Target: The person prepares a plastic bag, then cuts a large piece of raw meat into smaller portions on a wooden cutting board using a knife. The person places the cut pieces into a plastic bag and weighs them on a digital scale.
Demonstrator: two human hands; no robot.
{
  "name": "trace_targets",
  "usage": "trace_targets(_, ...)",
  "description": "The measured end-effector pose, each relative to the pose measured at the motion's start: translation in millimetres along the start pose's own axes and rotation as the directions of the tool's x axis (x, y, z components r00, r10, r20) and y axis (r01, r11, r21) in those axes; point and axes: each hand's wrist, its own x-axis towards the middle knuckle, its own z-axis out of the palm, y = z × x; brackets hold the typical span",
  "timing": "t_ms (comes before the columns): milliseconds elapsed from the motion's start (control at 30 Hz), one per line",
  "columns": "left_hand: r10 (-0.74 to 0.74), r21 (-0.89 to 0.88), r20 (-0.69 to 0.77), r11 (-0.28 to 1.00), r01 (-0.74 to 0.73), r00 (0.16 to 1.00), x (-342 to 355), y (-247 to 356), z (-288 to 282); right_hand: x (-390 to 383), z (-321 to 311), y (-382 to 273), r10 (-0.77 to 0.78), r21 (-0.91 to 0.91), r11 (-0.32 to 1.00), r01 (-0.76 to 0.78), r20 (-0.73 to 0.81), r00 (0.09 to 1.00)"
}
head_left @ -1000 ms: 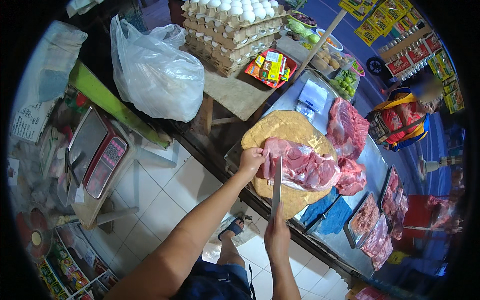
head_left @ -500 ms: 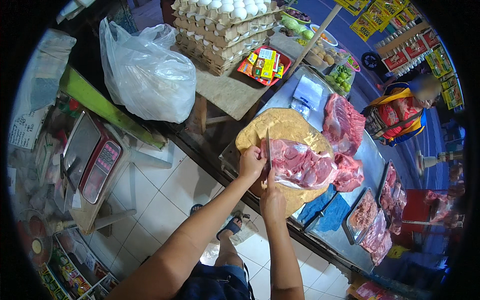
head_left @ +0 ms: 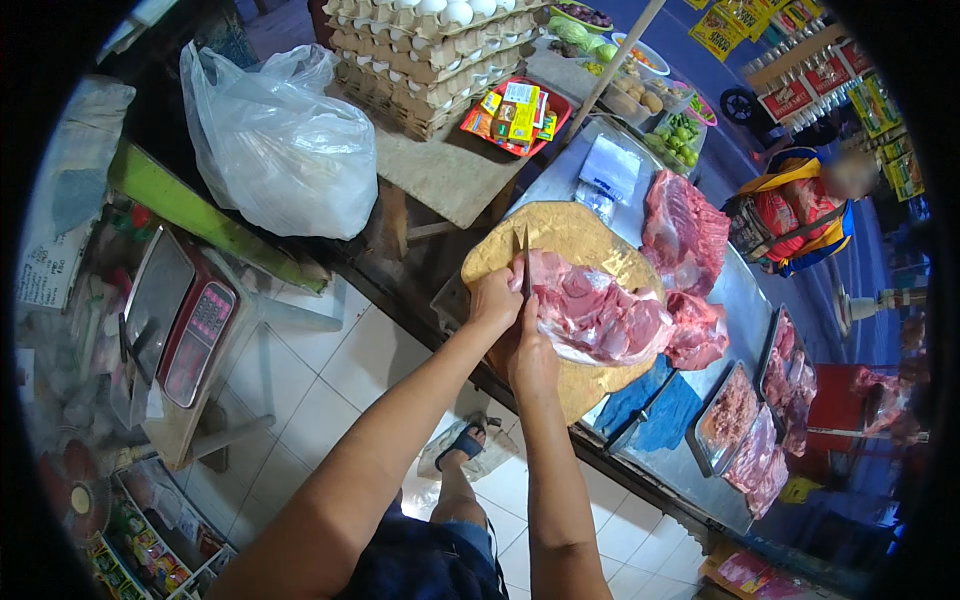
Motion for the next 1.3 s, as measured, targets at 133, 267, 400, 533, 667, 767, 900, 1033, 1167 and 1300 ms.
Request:
trace_targets(133, -0.094, -0.053, -0.042, 0.994, 0.092, 0.995, -4.3, -5.9, -7.5, -28.5, -8.2, 4.9, 0.069, 0.062, 0.995, -0.077, 0.118, 0.991)
trace_targets(267, -0.080, 0.070, 0.102, 0.995, 0.073, 0.992, -2.7, -9.3, -12.9, -14.3, 0.1, 10.7, -0.022, 0.068, 0.997, 0.020, 0.023, 0.999)
trace_targets(400, -0.066, 0.016, 0.068, 0.998, 0.065, 0.995, 1.6, -8.9, -13.2, -12.0, 8.9, 18.9, -0.006, 0.049, 0.999, 0.004, 0.046, 0.999)
trace_targets(533, -0.056, 0.044, 0.075, 0.998, 0.052, 0.996, -7.7, -8.7, -12.5, -33.6, 3.7, 24.5, 0.025, 0.060, 0.998, -0.031, 0.108, 0.994)
trace_targets(667, 0.065, 0.162, 0.071, 0.984, -0.075, 0.995, -20.9, -8.4, -11.1, -8.0, 4.5, 22.5, -0.076, 0.147, 0.986, 0.075, 0.002, 0.997)
trace_targets(767, 0.063, 0.095, 0.067, 0.993, -0.069, 0.996, -22.2, -10.4, -9.4, 5.4, 5.6, 23.0, -0.051, 0.132, 0.990, 0.050, 0.002, 0.999)
trace_targets(900, 0.090, -0.019, -0.021, 0.996, -0.090, 0.996, -19.1, -22.8, -7.2, -45.7, -10.0, 33.5, -0.014, 0.103, 0.995, -0.001, 0.148, 0.989)
trace_targets(1033, 0.094, -0.099, 0.059, 0.991, -0.088, 0.994, -24.2, -43.5, -1.5, -48.2, -15.9, 35.6, -0.062, 0.123, 0.991, 0.050, 0.091, 0.994)
trace_targets(1167, -0.034, -0.338, 0.103, 0.939, 0.067, 0.994, -19.4, -52.3, -4.4, -18.0, -10.5, 32.5, -0.073, 0.132, 0.989, 0.061, 0.090, 0.993)
trace_targets(1300, -0.059, -0.711, 0.278, 0.658, 0.247, 0.959, -25.3, -49.4, -15.4, -61.8, -15.5, 50.7, -0.010, 0.143, 0.989, -0.020, 0.203, 0.979)
